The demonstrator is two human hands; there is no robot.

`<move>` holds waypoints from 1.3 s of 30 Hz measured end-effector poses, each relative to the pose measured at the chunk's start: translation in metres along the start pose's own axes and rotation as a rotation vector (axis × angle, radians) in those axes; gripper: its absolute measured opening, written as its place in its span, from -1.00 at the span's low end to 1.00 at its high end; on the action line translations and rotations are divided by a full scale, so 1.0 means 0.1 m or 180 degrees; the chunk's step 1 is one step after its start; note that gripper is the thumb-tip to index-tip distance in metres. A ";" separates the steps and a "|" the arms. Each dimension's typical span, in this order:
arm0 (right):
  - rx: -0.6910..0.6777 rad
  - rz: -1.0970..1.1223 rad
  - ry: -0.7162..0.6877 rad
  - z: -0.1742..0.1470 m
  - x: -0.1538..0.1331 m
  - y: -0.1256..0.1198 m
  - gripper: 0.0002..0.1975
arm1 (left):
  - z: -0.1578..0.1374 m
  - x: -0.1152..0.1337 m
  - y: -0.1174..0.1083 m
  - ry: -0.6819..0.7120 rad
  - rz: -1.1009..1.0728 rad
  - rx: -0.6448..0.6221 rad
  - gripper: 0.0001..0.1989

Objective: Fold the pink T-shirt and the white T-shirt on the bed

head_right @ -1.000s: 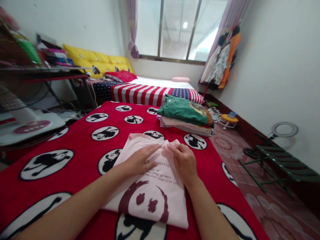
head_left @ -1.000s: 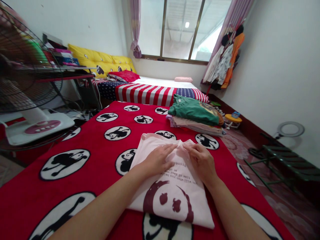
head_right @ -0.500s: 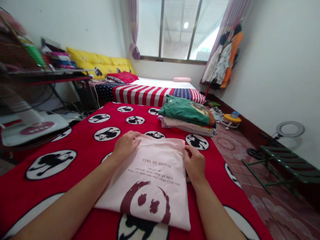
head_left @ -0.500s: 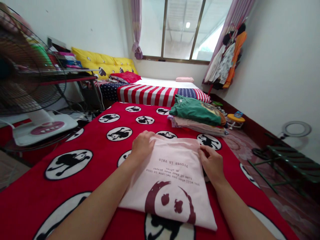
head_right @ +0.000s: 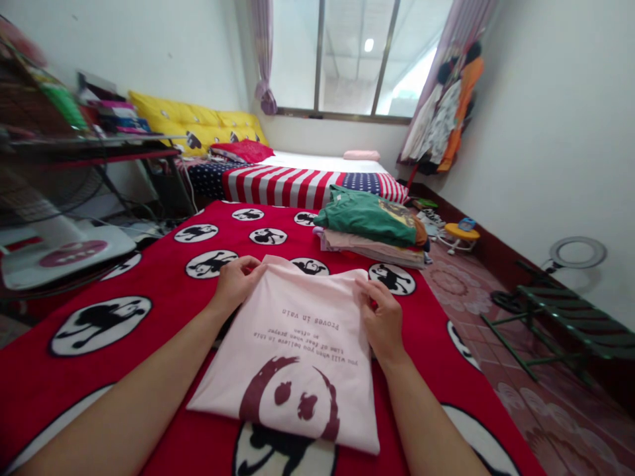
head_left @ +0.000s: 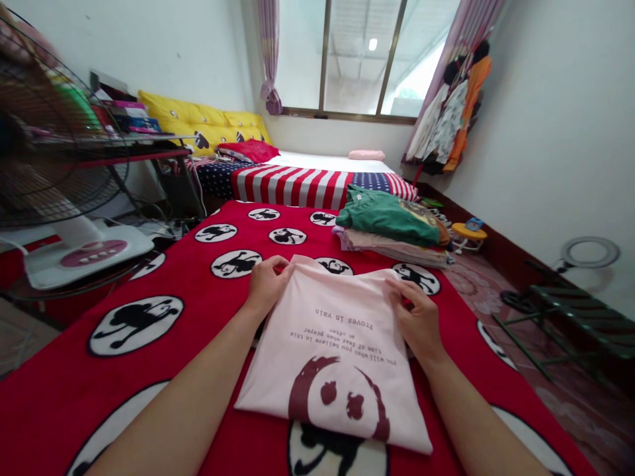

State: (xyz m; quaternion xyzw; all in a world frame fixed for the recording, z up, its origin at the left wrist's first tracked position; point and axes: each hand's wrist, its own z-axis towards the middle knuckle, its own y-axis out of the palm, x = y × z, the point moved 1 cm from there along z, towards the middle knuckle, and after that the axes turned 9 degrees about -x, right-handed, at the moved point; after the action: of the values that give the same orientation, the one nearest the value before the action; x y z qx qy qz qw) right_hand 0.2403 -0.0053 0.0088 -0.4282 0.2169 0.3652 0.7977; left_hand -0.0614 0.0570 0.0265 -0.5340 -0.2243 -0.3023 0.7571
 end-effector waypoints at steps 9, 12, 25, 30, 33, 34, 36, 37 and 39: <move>-0.0043 -0.1306 0.0115 0.01 -0.01 0.01 -0.62 | -0.07 0.16 -0.01 0.0331 0.0738 -0.0057 -0.81; -0.0077 -0.1324 -0.0435 -0.01 -0.18 0.01 -0.62 | -0.13 0.33 0.07 0.0837 0.0535 -0.0464 -0.77; -0.1117 -0.1861 0.0402 -0.05 -0.12 -0.03 -0.56 | -0.17 0.10 0.28 0.0660 0.1473 -0.1656 -0.35; -0.2171 -0.0625 -0.0608 -0.27 -0.92 -0.01 -0.52 | -0.09 -0.07 0.21 0.0141 0.1446 -0.1149 -0.44; -0.3074 -0.0618 -0.1066 -0.54 -1.26 0.16 -0.23 | -0.01 -0.24 0.15 -0.0030 0.1329 -0.0769 -0.51; -0.3170 -0.0740 -0.1119 -0.61 -1.31 0.23 -0.16 | 0.01 -0.28 0.14 -0.0025 0.1245 -0.0654 -0.52; -0.3132 -0.1024 -0.1125 -0.72 -1.32 0.36 -0.21 | 0.03 -0.34 0.13 0.0028 0.1050 -0.0462 -0.56; -0.3076 -0.1144 -0.1125 -0.74 -1.31 0.40 -0.32 | 0.04 -0.35 0.13 0.0052 0.0957 -0.0385 -0.58; -0.2982 -0.1251 -0.1153 -0.75 -1.27 0.45 -0.52 | 0.05 -0.36 0.13 0.0089 0.0762 -0.0270 -0.60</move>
State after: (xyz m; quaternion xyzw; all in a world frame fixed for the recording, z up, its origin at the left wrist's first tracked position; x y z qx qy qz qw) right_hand 0.1222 -0.1022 0.0281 -0.7008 -0.1946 0.3347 0.5992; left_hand -0.0778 0.0725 -0.0048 -0.5842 -0.1354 -0.2264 0.7676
